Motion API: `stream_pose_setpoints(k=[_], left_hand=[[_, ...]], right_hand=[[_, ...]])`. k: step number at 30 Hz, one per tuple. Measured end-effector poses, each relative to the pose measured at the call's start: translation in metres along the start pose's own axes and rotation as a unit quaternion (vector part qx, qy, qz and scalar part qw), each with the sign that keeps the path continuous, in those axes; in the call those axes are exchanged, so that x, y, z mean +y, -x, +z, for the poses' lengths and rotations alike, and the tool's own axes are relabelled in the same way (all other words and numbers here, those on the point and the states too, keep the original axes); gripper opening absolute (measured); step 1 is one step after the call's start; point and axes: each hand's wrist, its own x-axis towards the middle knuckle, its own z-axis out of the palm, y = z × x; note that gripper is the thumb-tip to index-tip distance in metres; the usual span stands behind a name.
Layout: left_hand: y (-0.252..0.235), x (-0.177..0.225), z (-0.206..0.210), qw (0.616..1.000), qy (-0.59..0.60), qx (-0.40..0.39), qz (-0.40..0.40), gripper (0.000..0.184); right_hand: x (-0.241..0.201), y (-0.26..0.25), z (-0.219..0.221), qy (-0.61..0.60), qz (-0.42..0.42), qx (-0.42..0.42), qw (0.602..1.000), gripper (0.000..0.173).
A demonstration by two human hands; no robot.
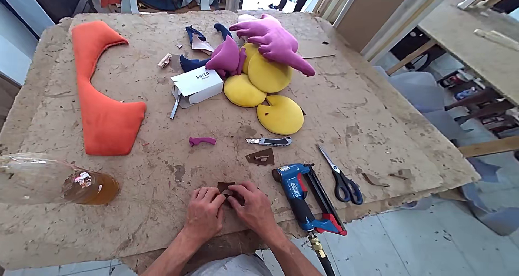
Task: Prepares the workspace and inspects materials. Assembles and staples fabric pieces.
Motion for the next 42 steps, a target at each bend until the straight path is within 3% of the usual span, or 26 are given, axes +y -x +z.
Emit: stream_pose_setpoints(k=[7, 14, 22, 26, 29, 32, 37, 42], left_hand=[[0.007, -0.002, 0.009, 0.999, -0.002, 0.042, 0.011, 0.021], [0.009, -0.002, 0.012, 0.999, -0.010, 0.049, 0.011, 0.023], [0.007, -0.001, 0.012, 0.999, -0.016, 0.039, 0.005, 0.024], [0.003, 0.002, 0.014, 0.999, -0.004, 0.046, -0.023, 0.026], [-0.001, 0.003, 0.014, 0.997, 0.019, 0.052, -0.054, 0.027], [-0.008, 0.002, 0.017, 0.995, 0.044, 0.060, -0.069, 0.028], [-0.021, -0.010, 0.006, 0.994, 0.109, -0.010, -0.009, 0.021], [-0.031, -0.014, 0.006, 0.992, 0.119, -0.021, 0.024, 0.011]], right_hand=[[0.004, -0.004, 0.011, -0.016, -0.025, 0.054, 0.998, 0.020], [-0.004, -0.005, 0.009, 0.016, -0.016, 0.018, 1.000, 0.018], [-0.004, -0.005, 0.014, 0.010, -0.033, 0.061, 0.998, 0.009], [-0.001, -0.001, 0.013, 0.011, -0.061, 0.075, 0.995, 0.013], [-0.004, 0.005, 0.007, 0.025, -0.079, 0.044, 0.996, 0.028], [-0.002, 0.006, 0.012, 0.035, -0.086, 0.051, 0.994, 0.021], [-0.004, -0.003, 0.010, -0.006, -0.046, 0.048, 0.998, 0.014], [-0.010, -0.016, -0.005, -0.077, 0.079, -0.039, 0.993, 0.008]])
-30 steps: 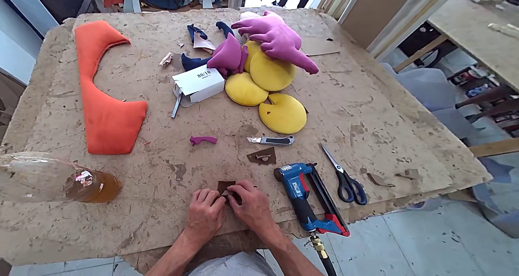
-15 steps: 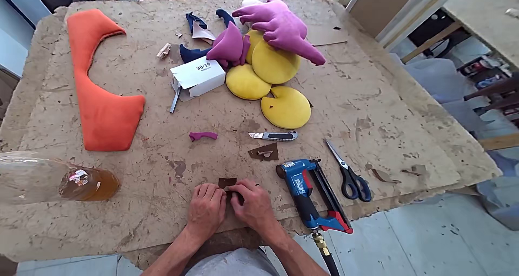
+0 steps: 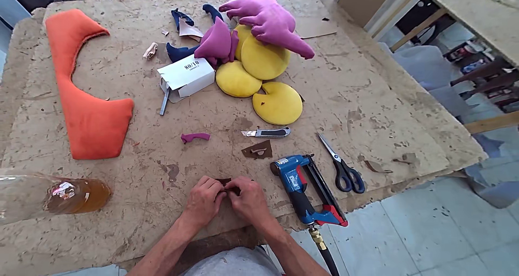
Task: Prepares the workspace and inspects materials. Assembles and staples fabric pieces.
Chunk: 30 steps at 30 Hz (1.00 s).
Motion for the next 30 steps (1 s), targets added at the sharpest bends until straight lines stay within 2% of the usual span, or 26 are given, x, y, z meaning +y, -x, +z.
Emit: stream_pose_setpoints(k=[2, 4, 6, 8, 11, 14, 19, 21, 24, 27, 30], left_hand=[[-0.002, 0.002, 0.000, 1.000, 0.015, 0.001, -0.013, 0.010], [-0.003, 0.008, -0.002, 0.998, 0.028, 0.000, -0.055, 0.008], [-0.005, 0.016, -0.005, 0.992, 0.044, -0.007, -0.120, 0.009], [-0.012, 0.025, -0.012, 0.977, 0.059, -0.048, -0.200, 0.022], [-0.027, 0.034, -0.023, 0.949, 0.065, -0.130, -0.281, 0.014], [-0.037, 0.036, -0.030, 0.932, 0.061, -0.179, -0.308, 0.011], [-0.039, 0.030, -0.030, 0.930, 0.076, -0.187, -0.307, 0.010], [-0.026, 0.020, -0.023, 0.955, 0.077, -0.155, -0.239, 0.012], [-0.006, 0.010, -0.019, 0.980, 0.079, -0.109, -0.147, 0.027], [0.001, 0.012, -0.022, 0.977, 0.117, -0.070, -0.162, 0.032], [-0.001, 0.016, -0.017, 0.978, 0.091, -0.023, -0.187, 0.030]], right_hand=[[-0.002, -0.007, -0.009, -0.037, 0.065, -0.050, 0.996, 0.012], [-0.004, -0.012, -0.014, -0.055, 0.093, -0.080, 0.991, 0.020], [-0.005, -0.014, -0.016, -0.047, 0.092, -0.095, 0.990, 0.026], [-0.004, -0.013, -0.017, -0.038, 0.081, -0.095, 0.991, 0.028], [-0.001, -0.006, -0.016, -0.039, 0.070, -0.090, 0.993, 0.034], [0.006, 0.000, -0.015, -0.043, 0.042, -0.073, 0.996, 0.040], [0.014, 0.005, -0.011, -0.044, 0.017, -0.054, 0.997, 0.039], [0.014, 0.006, -0.007, -0.024, -0.002, -0.041, 0.999, 0.035], [0.017, 0.008, -0.001, -0.011, -0.052, -0.007, 0.999, 0.032], [0.016, 0.010, -0.007, -0.052, -0.033, -0.017, 0.998, 0.034], [0.015, 0.003, -0.007, -0.058, -0.006, -0.012, 0.998, 0.032]])
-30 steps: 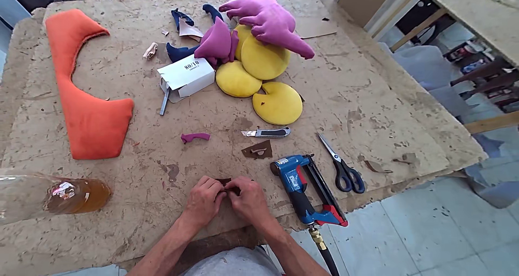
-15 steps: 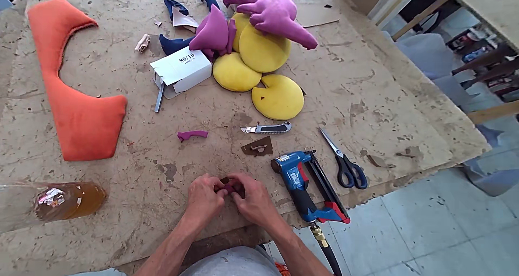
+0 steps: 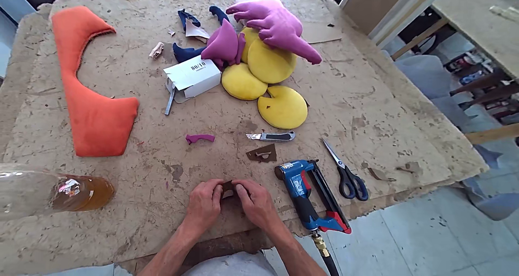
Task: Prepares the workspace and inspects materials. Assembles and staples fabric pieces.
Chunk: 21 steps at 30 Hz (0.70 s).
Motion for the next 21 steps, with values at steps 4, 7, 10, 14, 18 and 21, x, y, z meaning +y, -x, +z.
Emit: stream_pose_setpoints(k=[4, 7, 10, 14, 18, 21], left_hand=[[0.009, -0.001, 0.010, 0.998, -0.043, 0.017, 0.038, 0.028], [0.022, -0.003, 0.012, 0.996, -0.043, 0.054, 0.049, 0.033], [0.031, -0.003, 0.014, 0.993, -0.058, 0.094, 0.044, 0.035], [0.035, -0.004, 0.018, 0.987, -0.144, 0.062, 0.027, 0.038], [0.036, -0.003, 0.017, 0.980, -0.196, 0.043, 0.017, 0.041], [0.036, -0.003, 0.014, 0.978, -0.205, 0.035, 0.014, 0.042]], right_hand=[[0.002, -0.001, 0.002, 0.053, -0.043, -0.011, 0.998, 0.025], [0.003, 0.003, 0.001, 0.077, -0.054, -0.024, 0.995, 0.028], [0.001, 0.003, 0.001, 0.097, -0.058, -0.027, 0.993, 0.030], [-0.004, -0.001, 0.002, 0.135, -0.052, -0.051, 0.988, 0.026], [-0.002, -0.003, 0.002, 0.131, -0.052, -0.051, 0.989, 0.022], [-0.001, -0.003, 0.002, 0.127, -0.058, -0.047, 0.989, 0.022]])
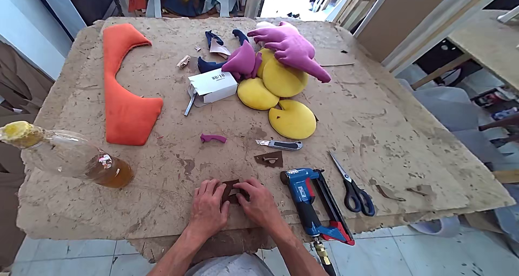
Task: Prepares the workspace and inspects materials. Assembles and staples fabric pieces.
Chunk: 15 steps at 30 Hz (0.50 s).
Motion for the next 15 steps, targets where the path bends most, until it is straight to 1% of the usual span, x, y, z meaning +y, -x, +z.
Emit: stream_pose_setpoints(k=[5, 11, 15], left_hand=[[-0.0007, -0.0002, 0.0003, 1.000, -0.009, 0.002, 0.001, 0.042], [-0.0009, -0.0026, 0.0017, 1.000, -0.004, 0.009, 0.005, 0.043], [-0.0018, -0.0029, 0.0011, 1.000, -0.003, 0.007, 0.009, 0.048]], right_hand=[[0.0014, 0.0005, 0.0040, -0.008, -0.022, 0.030, 0.999, 0.022], [-0.0013, -0.0014, 0.0052, 0.021, -0.018, 0.024, 0.999, 0.021], [-0.0028, -0.0023, 0.0019, 0.011, -0.003, 0.008, 1.000, 0.021]])
